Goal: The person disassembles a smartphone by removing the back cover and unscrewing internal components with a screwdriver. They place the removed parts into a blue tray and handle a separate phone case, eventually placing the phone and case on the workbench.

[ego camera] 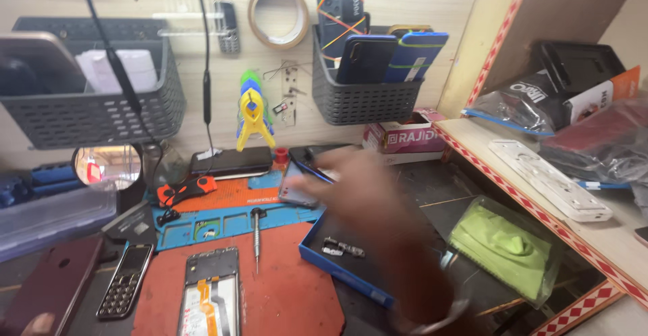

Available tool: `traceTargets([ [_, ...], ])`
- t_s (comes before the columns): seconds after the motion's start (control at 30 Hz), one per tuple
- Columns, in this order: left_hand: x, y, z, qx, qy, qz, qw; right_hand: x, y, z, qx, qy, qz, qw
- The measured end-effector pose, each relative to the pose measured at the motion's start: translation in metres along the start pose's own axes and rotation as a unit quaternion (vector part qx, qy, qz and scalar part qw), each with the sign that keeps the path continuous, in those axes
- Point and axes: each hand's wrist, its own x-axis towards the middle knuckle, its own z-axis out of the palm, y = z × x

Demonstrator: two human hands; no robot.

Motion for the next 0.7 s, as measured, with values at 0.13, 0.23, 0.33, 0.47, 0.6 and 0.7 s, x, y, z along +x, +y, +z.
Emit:
traceTargets([
  [0.13, -0.003, -0.007, 0.003, 0.005, -0.011, -0.015, 1.000, 0.033, 0.054, -0.047, -0.345, -0.067, 0.093, 0.932],
  [0.23, -0.001, -0.003, 0.013, 0.004, -0.019, -0.023, 1.000, 0.043, 0.098, -0.033, -0.350, -0.129, 0.108, 0.921],
  [0.33, -0.001, -0.002, 0.011, 0.013, -0.028, -0.032, 0.999, 0.046, 0.119, -0.023, -0.342, -0.089, 0.095, 0.931],
  [0.47, 0.002, -0.002, 0.000, 0.029, -0.038, -0.044, 0.998, 0.048, 0.113, -0.028, -0.346, -0.100, 0.118, 0.925],
  [0.6, 0.005, -0.004, -0.003, 0.040, -0.054, -0.045, 0.997, 0.049, 0.105, -0.034, -0.343, -0.117, 0.116, 0.925],
  [0.7, 0.002, -0.003, 0.003, 0.038, -0.065, -0.049, 0.996, 0.050, 0.105, -0.041, -0.288, -0.130, 0.153, 0.936],
])
